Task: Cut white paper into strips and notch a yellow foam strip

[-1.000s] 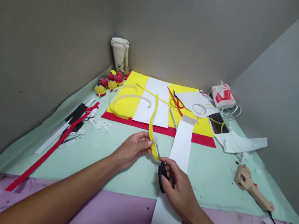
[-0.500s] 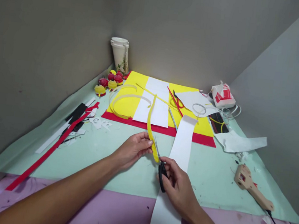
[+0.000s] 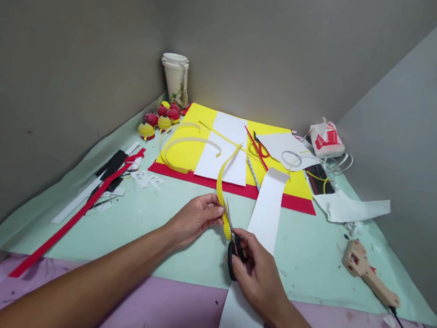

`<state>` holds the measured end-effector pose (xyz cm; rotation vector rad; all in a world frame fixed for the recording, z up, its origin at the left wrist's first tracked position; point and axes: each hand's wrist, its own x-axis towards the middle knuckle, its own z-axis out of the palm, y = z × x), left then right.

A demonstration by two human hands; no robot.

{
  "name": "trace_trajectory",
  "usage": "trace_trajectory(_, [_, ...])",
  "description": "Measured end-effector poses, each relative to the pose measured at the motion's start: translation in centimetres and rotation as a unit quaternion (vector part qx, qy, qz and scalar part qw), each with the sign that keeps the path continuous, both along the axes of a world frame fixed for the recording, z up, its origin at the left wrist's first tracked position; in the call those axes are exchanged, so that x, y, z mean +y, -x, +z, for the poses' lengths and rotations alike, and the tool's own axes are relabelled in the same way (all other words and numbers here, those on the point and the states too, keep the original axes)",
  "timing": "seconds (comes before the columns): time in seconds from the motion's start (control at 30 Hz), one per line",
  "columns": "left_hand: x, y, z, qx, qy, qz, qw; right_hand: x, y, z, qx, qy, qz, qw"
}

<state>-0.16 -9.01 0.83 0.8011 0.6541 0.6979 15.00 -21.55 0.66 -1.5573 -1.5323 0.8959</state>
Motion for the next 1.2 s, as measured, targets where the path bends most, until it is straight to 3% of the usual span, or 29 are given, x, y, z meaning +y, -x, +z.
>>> trace_trajectory(0.87, [0.10, 0.00, -0.11, -0.006, 0.028, -0.019, 0.999, 0.13, -0.15, 0.02, -0.024, -0.022, -0.007, 0.999])
trace_trajectory(1.2, [-0.02, 0.02, 0.29, -0.016, 0.031, -0.030, 0.999, 0.26, -0.32, -0.17, 0.079, 0.035, -0.041, 0.995])
